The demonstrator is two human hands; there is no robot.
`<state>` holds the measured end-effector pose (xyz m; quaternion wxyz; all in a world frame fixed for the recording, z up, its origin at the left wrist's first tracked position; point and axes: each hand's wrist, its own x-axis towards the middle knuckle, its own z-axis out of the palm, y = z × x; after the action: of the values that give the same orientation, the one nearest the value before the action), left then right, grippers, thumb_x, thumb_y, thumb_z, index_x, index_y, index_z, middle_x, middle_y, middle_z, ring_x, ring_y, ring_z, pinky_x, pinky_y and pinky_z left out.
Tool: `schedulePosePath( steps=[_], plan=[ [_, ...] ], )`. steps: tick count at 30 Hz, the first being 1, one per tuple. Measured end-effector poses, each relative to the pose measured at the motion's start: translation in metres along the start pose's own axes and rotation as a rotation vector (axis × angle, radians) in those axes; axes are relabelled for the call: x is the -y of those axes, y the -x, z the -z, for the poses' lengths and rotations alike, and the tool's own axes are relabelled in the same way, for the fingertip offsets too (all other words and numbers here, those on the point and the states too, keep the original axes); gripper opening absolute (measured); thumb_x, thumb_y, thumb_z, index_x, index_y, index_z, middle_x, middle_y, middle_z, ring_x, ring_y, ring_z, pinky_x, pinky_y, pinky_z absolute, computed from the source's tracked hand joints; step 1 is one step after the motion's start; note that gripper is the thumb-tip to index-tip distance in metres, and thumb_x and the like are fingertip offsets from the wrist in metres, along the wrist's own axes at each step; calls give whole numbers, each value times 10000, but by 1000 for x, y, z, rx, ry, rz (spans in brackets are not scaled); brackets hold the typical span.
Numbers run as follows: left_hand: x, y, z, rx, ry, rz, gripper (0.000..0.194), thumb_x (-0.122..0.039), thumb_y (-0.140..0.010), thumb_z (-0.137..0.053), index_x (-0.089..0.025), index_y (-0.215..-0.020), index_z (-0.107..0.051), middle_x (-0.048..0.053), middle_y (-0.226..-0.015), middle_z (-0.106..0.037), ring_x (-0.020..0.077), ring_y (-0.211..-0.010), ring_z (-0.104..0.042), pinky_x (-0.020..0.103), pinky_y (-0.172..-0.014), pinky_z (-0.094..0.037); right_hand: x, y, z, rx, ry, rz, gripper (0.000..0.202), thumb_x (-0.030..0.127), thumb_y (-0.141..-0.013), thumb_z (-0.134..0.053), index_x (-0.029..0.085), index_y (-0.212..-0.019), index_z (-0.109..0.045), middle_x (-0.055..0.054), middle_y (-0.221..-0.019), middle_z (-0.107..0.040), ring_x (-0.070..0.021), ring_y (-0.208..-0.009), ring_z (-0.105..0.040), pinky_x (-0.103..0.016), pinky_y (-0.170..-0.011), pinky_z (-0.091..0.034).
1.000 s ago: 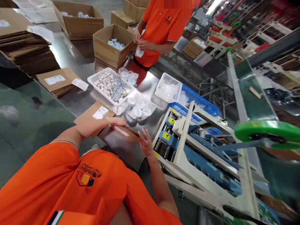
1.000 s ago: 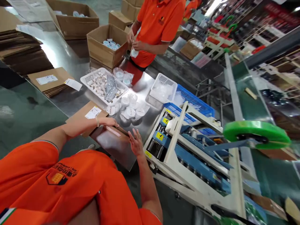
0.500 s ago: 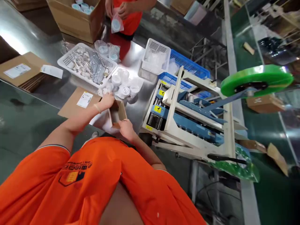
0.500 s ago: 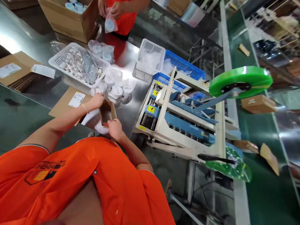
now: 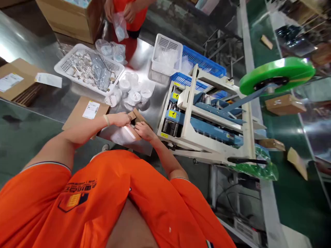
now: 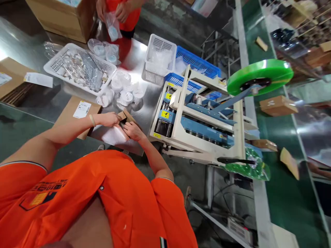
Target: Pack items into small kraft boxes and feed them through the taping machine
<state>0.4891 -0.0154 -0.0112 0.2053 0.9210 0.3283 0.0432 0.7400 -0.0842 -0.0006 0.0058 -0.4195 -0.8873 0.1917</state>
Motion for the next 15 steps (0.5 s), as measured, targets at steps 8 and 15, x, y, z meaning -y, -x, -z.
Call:
schedulePosePath(
  steps=[8, 15],
  plan=[
    [-23, -16, -29, -216, 156, 542, 830, -562, -797, -963, -91, -1355, -568, 293, -1467, -563, 473, -1375, -529, 590, -1102, -498, 44, -15, -28, -271, -54, -662, 1192, 516, -760, -1021, 60, -1702, -451, -361, -1749, -399, -608, -1573, -376, -809, -1285, -286],
    [-24, 8, -66, -603, 530, 739, 901, -589, -1049, -722, -119, -1664, -259, 263, -1622, -452, 326, -1512, -470, 522, -1246, -443, 28, -13, -40, -508, -366, -728, 930, 467, -903, -887, 188, -1701, -499, -251, -1715, -511, -460, -1565, -498, -709, -1310, -382]
  ],
)
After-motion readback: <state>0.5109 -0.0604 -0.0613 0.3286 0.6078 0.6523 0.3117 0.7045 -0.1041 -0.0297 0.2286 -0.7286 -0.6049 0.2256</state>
